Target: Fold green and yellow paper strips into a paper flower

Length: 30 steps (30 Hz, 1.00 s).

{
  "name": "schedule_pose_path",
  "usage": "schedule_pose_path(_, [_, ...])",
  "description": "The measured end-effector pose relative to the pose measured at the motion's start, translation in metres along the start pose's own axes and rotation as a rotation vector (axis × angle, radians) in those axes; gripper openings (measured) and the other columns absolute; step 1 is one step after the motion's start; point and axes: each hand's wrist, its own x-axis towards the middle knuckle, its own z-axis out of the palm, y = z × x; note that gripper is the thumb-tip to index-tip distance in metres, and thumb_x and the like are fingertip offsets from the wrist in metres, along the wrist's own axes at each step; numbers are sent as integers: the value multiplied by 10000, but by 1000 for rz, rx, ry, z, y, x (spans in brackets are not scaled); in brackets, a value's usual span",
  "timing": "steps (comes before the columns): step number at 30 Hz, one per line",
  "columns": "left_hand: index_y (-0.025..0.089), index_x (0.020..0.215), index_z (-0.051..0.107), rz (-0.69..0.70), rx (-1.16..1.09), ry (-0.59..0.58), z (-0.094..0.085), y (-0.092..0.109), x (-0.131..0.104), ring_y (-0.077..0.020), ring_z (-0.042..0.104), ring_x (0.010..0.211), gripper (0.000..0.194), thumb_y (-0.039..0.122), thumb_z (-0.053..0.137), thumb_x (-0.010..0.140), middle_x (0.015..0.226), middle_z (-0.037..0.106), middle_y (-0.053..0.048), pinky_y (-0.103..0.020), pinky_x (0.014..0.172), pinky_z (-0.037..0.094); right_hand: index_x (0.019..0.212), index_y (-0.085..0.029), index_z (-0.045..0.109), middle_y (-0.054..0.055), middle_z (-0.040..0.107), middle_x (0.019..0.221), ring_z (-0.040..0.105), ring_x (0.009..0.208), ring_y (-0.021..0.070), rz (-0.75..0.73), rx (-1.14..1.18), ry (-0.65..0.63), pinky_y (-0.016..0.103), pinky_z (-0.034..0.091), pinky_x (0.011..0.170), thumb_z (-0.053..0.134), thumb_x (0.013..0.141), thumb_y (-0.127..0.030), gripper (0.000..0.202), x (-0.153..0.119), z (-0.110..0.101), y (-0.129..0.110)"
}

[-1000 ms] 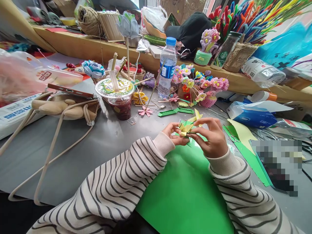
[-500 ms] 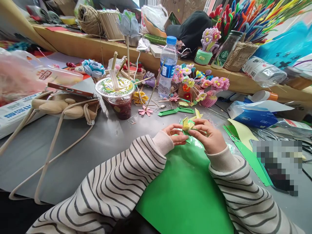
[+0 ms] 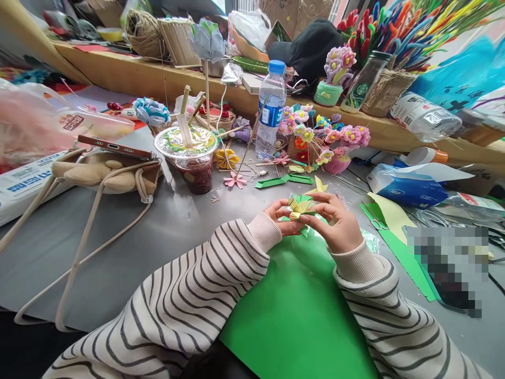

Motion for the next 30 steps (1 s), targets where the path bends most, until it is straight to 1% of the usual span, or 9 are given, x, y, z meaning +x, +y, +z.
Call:
schedule_pose_path(3, [172, 791, 431, 42, -5, -33, 0, -1, 1, -67, 551, 569, 574, 216, 775, 333, 777, 531, 35, -208, 537, 436, 617, -190, 592, 65, 539, 997, 497, 981, 193, 37, 92, -26, 356, 442, 809, 636, 617, -328, 144, 1, 0, -1])
schedule_pose_path(8, [180, 785, 433, 75, 0, -81, -3, -3, 3, -83, 555, 575, 568, 213, 775, 333, 719, 524, 48, -230, 562, 426, 615, -205, 587, 46, 534, 1005, 496, 982, 177, 184, 264, -77, 312, 450, 784, 629, 615, -359, 160, 1, 1, -3])
schedule_pose_path(10, [187, 804, 448, 84, 1, -80, -4, -2, 2, -82, 552, 591, 570, 200, 775, 338, 701, 525, 49, -240, 600, 420, 612, -211, 581, 43, 528, 1020, 485, 995, 185, 159, 215, -78, 351, 423, 826, 625, 621, -362, 158, 2, -1, -5])
schedule_pose_path(13, [193, 842, 472, 57, 0, -108, -4, 2, -1, -99, 554, 647, 563, 224, 770, 365, 753, 539, 23, -265, 651, 415, 619, -213, 585, 48, 523, 1030, 465, 1008, 201, -2, -2, -11, 415, 357, 891, 635, 620, -333, 130, 3, -5, -8])
schedule_pose_path(15, [192, 849, 489, 27, 6, -114, -4, 4, -3, -118, 557, 699, 516, 258, 754, 411, 810, 541, -1, -286, 682, 415, 632, -210, 595, 62, 518, 1036, 457, 1006, 212, -106, -130, 36, 425, 365, 876, 636, 623, -314, 112, 4, -7, -10])
schedule_pose_path(17, [195, 849, 505, 23, 15, -97, -5, 5, -3, -123, 557, 732, 449, 254, 732, 466, 831, 540, -9, -299, 721, 410, 645, -210, 602, 69, 510, 1050, 450, 1009, 221, -154, -183, 46, 420, 396, 839, 629, 632, -310, 104, 4, -8, -12])
schedule_pose_path(21, [212, 857, 525, 32, -12, -129, -8, 3, -1, -120, 564, 748, 415, 176, 718, 491, 837, 543, 5, -316, 773, 403, 646, -222, 607, 56, 509, 1060, 447, 1018, 220, -129, -198, 24, 417, 401, 832, 619, 642, -326, 105, 4, -9, -13])
schedule_pose_path(25, [203, 831, 532, 7, -46, -132, -7, 4, -1, -113, 578, 729, 391, 125, 709, 491, 824, 553, 18, -333, 793, 405, 612, -220, 609, 53, 512, 1085, 445, 1026, 229, -82, -221, -26, 447, 341, 883, 616, 638, -356, 139, 6, -12, -13])
schedule_pose_path(30, [179, 848, 502, -30, -70, -147, -6, 7, -3, -174, 613, 748, 385, 132, 691, 516, 833, 598, -17, -349, 797, 402, 627, -222, 621, 53, 475, 1171, 412, 1080, 236, -47, -184, -96, 469, 269, 932, 545, 696, -382, 190, 10, -20, -10])
